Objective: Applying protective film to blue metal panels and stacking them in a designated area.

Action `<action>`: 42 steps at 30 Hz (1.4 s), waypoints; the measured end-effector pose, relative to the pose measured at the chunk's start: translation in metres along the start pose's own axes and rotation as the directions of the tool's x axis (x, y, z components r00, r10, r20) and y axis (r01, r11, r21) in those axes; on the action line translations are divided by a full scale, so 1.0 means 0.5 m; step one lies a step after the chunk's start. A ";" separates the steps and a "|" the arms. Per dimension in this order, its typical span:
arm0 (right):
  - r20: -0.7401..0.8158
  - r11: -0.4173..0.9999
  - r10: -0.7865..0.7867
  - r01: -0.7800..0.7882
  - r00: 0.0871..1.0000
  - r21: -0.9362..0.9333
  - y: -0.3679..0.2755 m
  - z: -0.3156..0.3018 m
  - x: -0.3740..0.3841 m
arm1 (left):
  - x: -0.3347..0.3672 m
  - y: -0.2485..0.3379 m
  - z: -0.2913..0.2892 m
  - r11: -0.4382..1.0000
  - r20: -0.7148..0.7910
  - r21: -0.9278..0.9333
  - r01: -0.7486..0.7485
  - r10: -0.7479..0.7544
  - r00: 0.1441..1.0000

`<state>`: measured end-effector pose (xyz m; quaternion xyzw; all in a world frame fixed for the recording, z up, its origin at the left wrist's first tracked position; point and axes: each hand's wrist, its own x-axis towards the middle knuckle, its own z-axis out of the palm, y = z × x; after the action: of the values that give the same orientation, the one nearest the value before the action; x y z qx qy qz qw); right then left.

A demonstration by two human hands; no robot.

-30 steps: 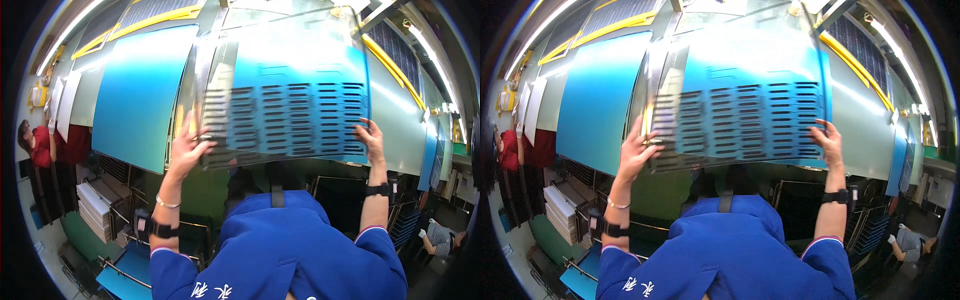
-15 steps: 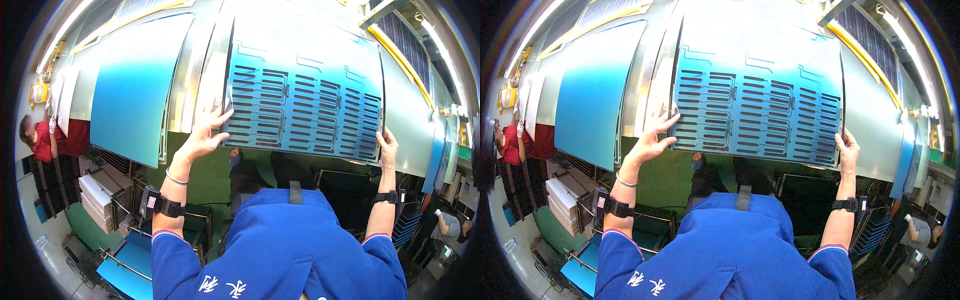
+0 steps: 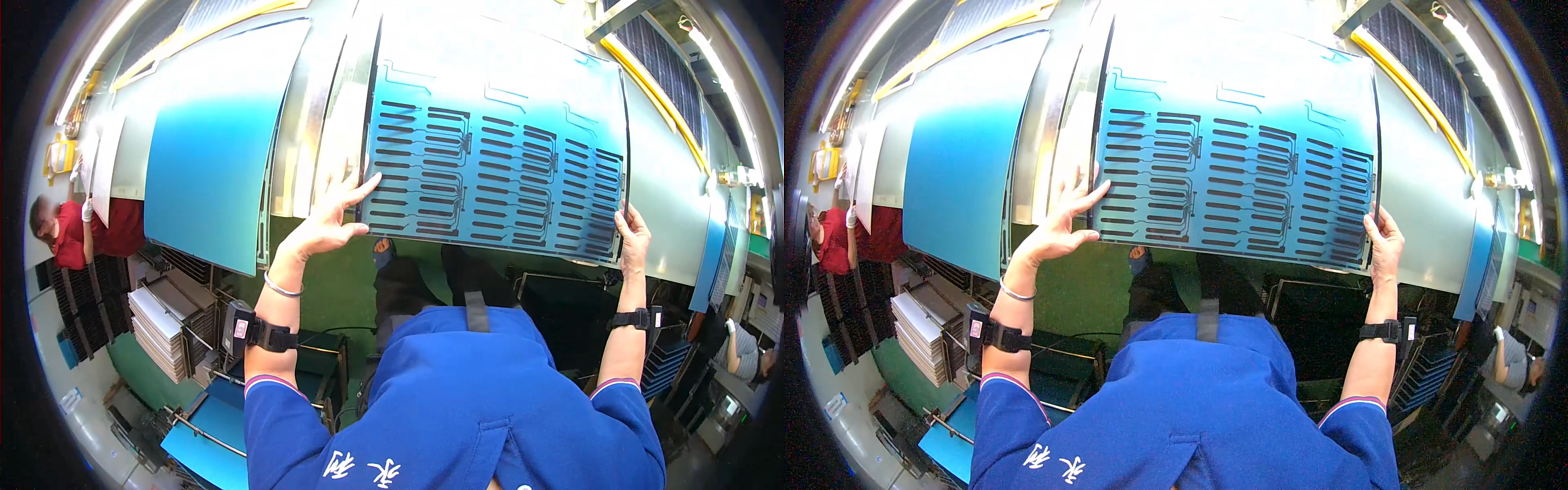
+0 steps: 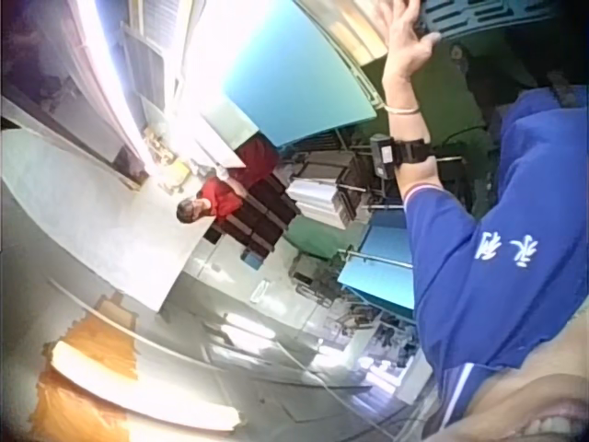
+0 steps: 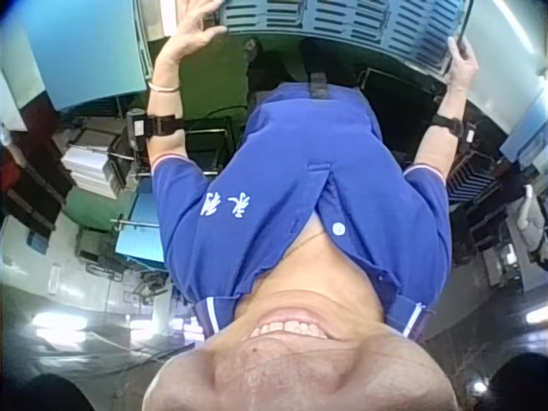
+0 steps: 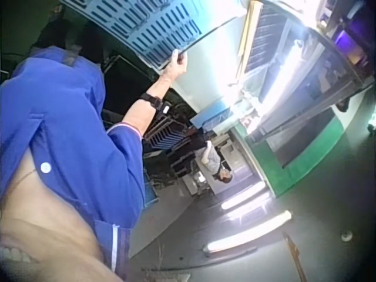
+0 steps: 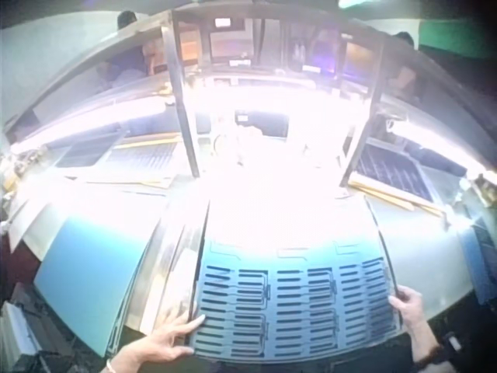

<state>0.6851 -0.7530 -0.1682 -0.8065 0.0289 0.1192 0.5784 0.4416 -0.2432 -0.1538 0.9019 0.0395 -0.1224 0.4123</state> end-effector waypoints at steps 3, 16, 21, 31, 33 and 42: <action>0.010 1.000 -0.007 0.007 1.000 0.009 0.002 -0.001 -0.001 | -0.001 0.000 -0.001 1.000 0.003 0.020 -0.013 0.013 1.000; 0.257 0.958 0.075 -0.141 0.964 0.248 -0.094 -0.029 0.003 | 0.028 0.013 -0.011 0.997 0.003 0.016 -0.074 0.074 0.997; 0.522 0.819 0.022 -0.315 0.853 0.479 -0.157 -0.005 0.114 | 0.004 0.021 -0.016 0.985 0.079 0.156 0.071 -0.084 0.993; 0.066 0.635 -0.122 0.129 0.990 -0.761 -0.199 0.135 0.470 | 0.022 0.058 -0.011 0.965 0.012 0.257 0.052 -0.057 0.998; 0.023 0.582 -0.077 0.064 0.997 -0.811 -0.208 0.152 0.485 | 0.021 0.052 -0.012 0.967 -0.004 0.253 0.039 -0.039 0.999; 0.075 0.503 -0.068 0.099 0.995 -0.858 -0.208 0.157 0.509 | 0.025 0.055 -0.007 0.962 0.010 0.259 0.090 -0.096 0.995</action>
<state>0.9386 -0.6218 -0.1530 -0.9855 -0.0820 0.1024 0.1075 0.4591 -0.2588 -0.1347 0.9436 0.0609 -0.1559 0.2857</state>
